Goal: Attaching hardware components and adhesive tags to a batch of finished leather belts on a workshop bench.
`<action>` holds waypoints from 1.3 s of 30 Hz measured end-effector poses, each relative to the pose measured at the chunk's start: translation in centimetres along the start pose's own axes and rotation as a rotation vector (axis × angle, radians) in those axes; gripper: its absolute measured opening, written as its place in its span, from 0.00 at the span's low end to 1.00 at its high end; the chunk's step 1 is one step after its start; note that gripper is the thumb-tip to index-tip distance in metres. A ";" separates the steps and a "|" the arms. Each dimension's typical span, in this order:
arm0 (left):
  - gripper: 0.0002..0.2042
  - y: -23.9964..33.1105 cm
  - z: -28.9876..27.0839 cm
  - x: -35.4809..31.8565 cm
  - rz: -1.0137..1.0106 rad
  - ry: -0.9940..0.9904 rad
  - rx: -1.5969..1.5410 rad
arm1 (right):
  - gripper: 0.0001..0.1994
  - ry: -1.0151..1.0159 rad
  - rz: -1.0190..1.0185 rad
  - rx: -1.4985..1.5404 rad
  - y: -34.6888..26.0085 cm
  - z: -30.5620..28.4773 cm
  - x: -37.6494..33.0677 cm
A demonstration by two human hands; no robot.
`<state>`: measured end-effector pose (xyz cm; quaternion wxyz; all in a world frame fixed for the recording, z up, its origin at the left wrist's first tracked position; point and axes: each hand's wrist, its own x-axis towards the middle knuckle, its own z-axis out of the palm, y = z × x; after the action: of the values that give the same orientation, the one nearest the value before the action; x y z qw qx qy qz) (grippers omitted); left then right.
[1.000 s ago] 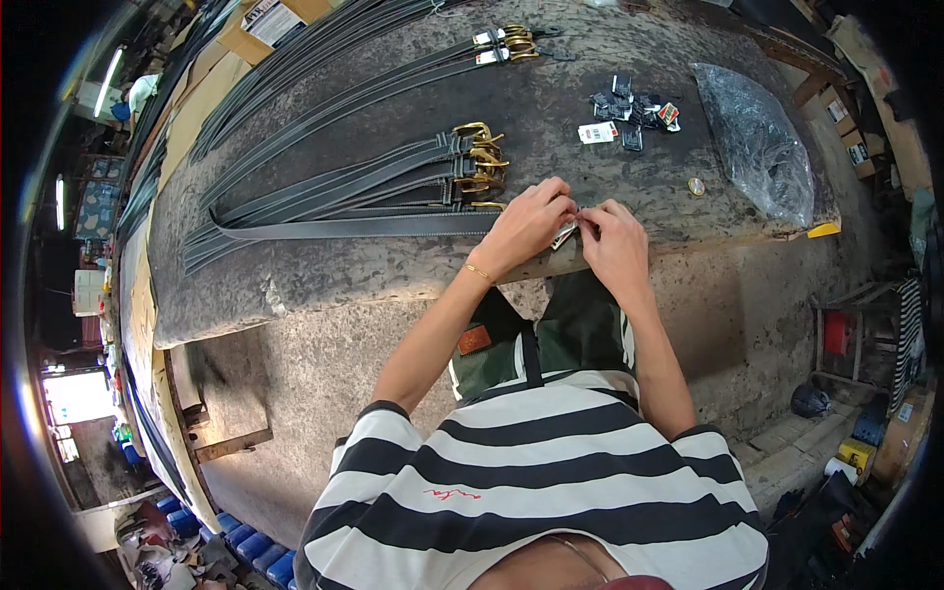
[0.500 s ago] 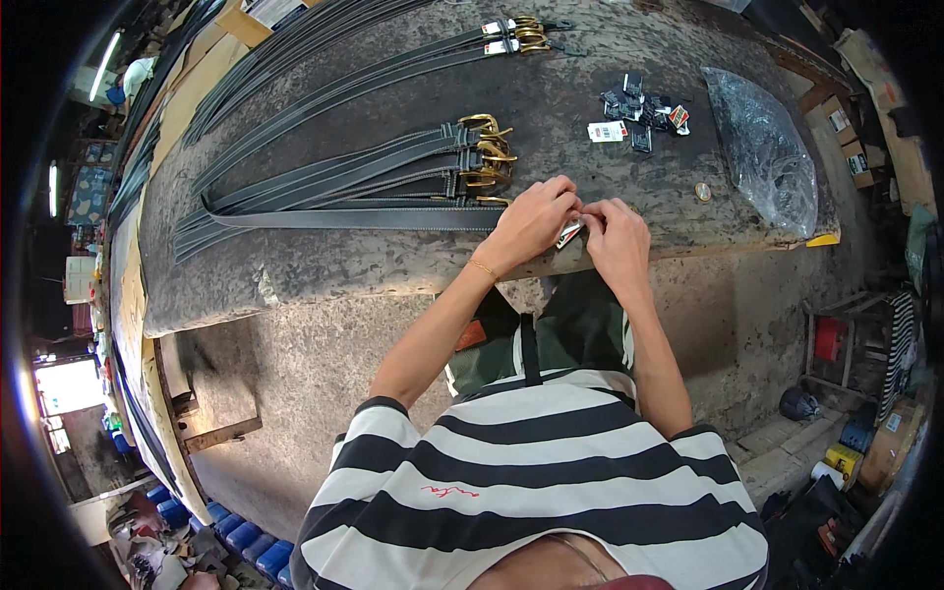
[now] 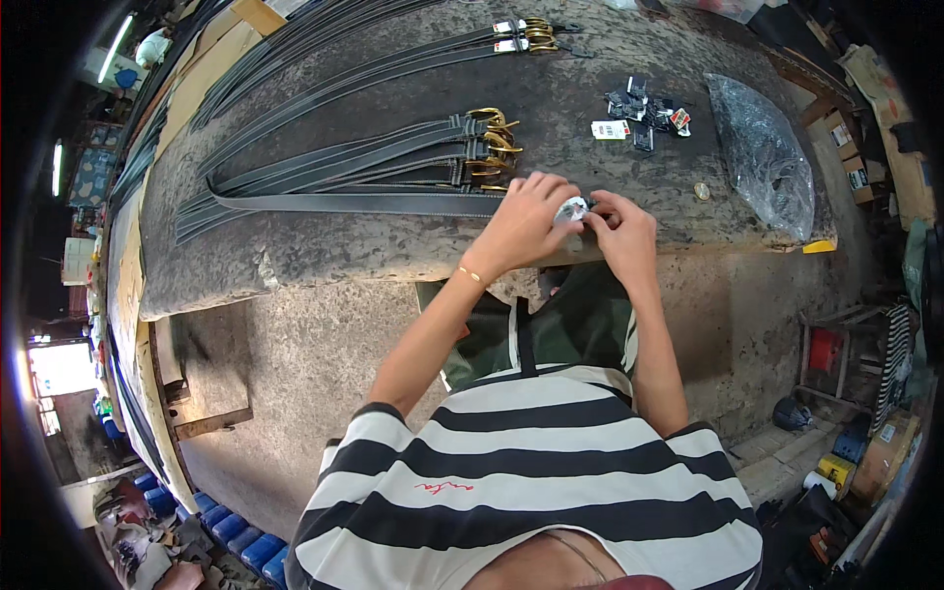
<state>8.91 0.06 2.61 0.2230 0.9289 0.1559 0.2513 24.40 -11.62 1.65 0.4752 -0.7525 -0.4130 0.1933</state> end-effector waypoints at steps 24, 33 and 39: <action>0.11 -0.3 1.2 -0.2 0.109 -0.045 -0.117 | 0.25 -0.151 -0.304 -0.215 3.0 -4.5 0.8; 0.07 -1.3 0.9 -0.6 0.002 0.059 -0.186 | 0.11 0.338 -0.221 -0.080 4.4 -10.7 0.8; 0.06 -0.9 1.9 0.1 -0.007 0.052 -0.069 | 0.24 0.497 0.113 -0.551 18.2 -26.2 9.6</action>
<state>9.84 0.27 0.76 0.2516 0.9133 0.1564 0.2797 55.90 -22.22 -0.87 0.3292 -0.8977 -0.2796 -0.0875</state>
